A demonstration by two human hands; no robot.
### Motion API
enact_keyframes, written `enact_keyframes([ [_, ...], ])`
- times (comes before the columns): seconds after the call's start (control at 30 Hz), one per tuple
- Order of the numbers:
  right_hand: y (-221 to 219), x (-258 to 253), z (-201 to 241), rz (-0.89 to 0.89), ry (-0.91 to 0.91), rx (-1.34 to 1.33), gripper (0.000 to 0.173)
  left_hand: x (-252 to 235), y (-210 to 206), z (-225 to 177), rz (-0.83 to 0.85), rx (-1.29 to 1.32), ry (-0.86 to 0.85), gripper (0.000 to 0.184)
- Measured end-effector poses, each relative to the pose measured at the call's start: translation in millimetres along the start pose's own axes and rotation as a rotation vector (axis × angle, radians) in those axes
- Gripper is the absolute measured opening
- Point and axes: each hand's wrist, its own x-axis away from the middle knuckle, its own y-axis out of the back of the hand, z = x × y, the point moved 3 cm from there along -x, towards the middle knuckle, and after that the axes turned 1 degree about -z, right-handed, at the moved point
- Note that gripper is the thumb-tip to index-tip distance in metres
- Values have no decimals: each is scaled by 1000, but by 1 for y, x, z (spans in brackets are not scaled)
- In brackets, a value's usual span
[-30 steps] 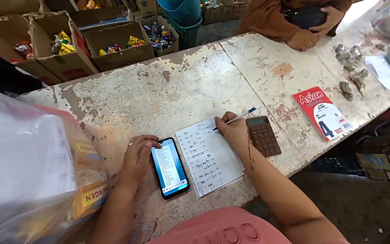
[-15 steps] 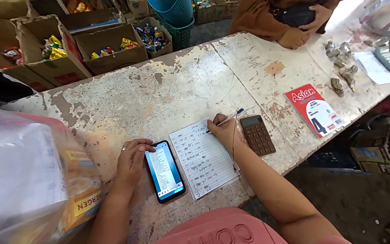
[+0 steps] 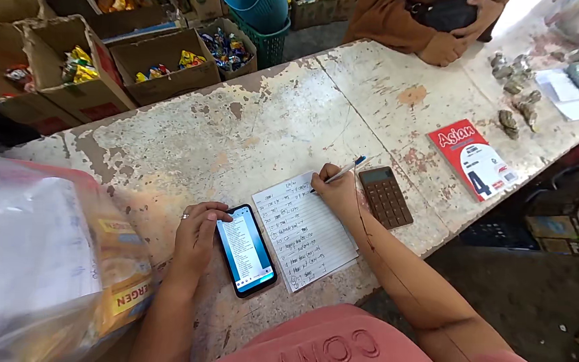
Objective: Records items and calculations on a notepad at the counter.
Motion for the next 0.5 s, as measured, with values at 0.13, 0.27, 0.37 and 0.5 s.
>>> enact_keyframes([
  [0.13,-3,3,-3,-8,65,59,31,0,0,1,-2,-2,-3,58],
  [0.27,-1,2,-5,-3,68,74,29,0,0,2,3,-3,3,57],
  [0.37,0,0,-5,14,35,82,28,0,0,0,7,-12,10,57],
  [0.5,0,0,-3,33,11,90,28,0,0,1,5,-15,-1,58],
])
